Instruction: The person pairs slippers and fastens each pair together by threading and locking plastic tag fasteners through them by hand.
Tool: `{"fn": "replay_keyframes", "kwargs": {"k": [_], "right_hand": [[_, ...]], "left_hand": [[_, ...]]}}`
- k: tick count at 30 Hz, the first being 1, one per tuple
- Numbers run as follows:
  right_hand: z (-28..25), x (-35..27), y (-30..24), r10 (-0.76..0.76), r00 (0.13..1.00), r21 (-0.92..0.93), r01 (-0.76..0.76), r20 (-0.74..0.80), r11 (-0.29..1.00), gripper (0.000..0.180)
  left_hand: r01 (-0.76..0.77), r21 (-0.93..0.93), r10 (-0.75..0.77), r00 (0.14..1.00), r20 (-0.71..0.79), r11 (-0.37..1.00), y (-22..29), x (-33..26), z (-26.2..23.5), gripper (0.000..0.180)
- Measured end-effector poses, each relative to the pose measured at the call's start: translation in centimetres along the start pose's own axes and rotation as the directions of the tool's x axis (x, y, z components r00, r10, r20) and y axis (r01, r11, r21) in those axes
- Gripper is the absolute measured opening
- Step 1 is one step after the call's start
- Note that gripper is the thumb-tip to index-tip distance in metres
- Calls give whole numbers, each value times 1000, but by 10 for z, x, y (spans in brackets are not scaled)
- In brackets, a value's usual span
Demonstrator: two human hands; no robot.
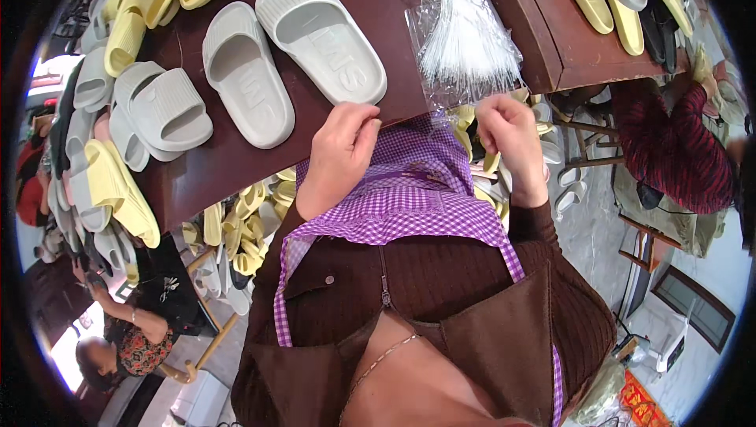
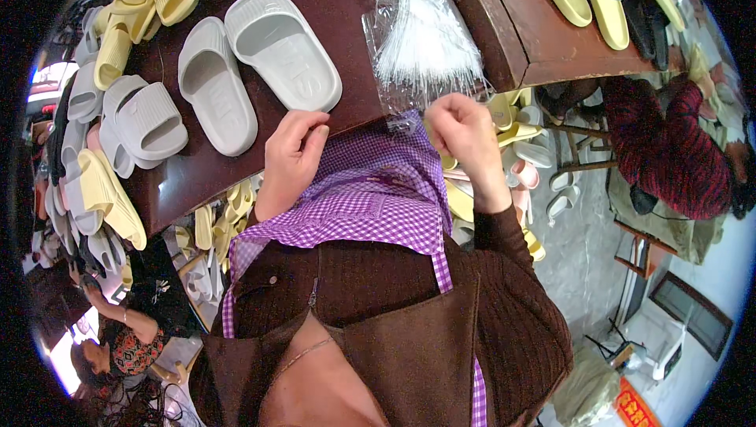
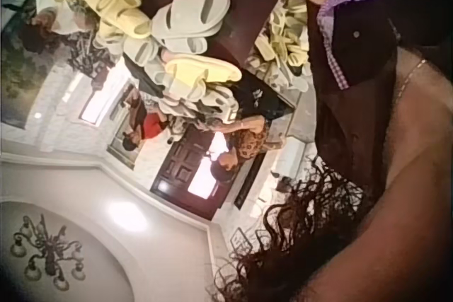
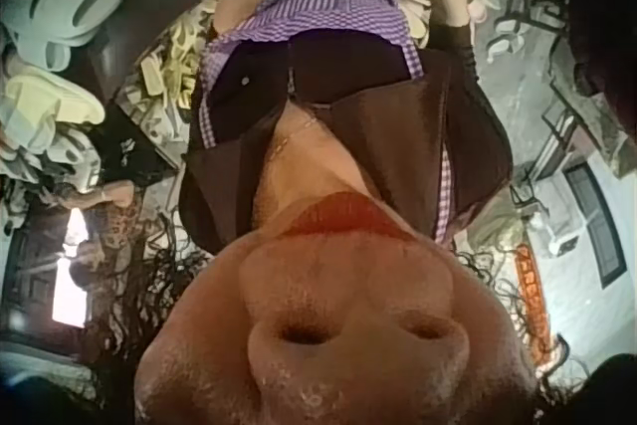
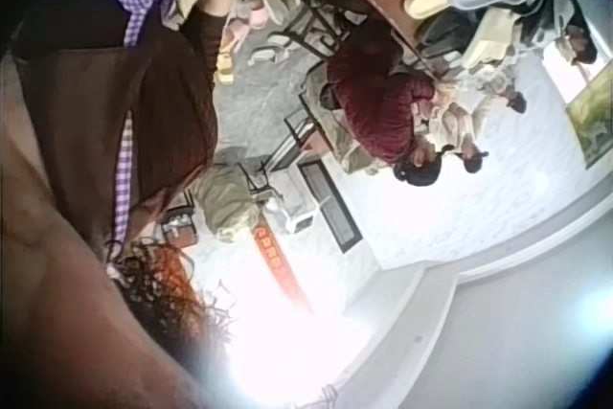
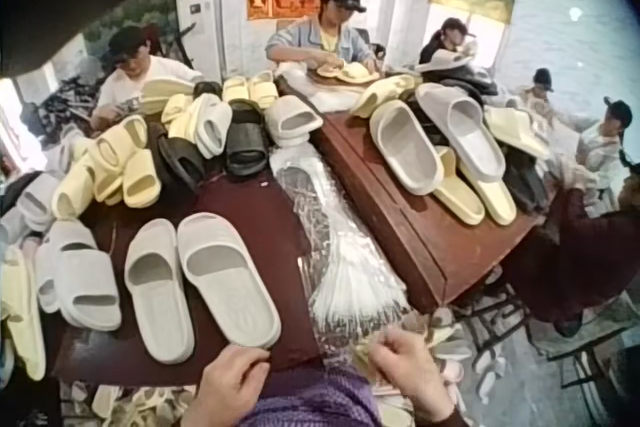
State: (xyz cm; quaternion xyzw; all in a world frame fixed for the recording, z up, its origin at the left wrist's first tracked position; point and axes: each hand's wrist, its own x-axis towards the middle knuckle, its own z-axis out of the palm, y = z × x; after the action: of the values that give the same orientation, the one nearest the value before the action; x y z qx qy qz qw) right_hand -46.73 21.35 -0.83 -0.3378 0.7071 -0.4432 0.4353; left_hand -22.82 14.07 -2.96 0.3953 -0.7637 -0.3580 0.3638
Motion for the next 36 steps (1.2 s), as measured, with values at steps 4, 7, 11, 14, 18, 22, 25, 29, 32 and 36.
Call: {"fn": "replay_keyframes", "kwargs": {"k": [4,7,11,14,18,22,25,29,32,36], "right_hand": [[10,-16,-5,117,961,227,-176,251,958,11],[16,-20,-2,46,904,323,-199,424,925,13],[12,-26,-10,20,826,364,-270,564,891,11],[12,-24,-12,8,803,383,-292,596,876,12],[16,-23,-18,0,741,387,-351,671,853,12],[19,-22,-20,-21,687,395,-392,726,831,12],[20,-20,-20,-59,650,429,-428,757,796,10],[14,-19,-24,-110,656,487,-426,747,762,7],[13,-12,-28,-123,739,479,-292,663,828,8],[21,28,-18,-259,937,275,191,235,942,14]], "left_hand": [[-173,-61,175,984,23,983,14,19,13,17],[-437,-44,439,895,82,899,21,36,26,20],[-529,-27,522,827,208,848,19,43,32,22],[-525,-32,526,850,37,850,13,44,41,21],[-579,18,580,814,-36,815,15,55,42,17],[-657,45,658,752,-23,752,11,73,48,14],[-687,50,688,726,-2,725,11,78,52,13],[-647,-23,648,762,19,762,4,77,56,12],[-543,-165,548,836,-20,823,-7,72,60,7],[111,-598,-63,993,101,794,0,48,54,4]]}}
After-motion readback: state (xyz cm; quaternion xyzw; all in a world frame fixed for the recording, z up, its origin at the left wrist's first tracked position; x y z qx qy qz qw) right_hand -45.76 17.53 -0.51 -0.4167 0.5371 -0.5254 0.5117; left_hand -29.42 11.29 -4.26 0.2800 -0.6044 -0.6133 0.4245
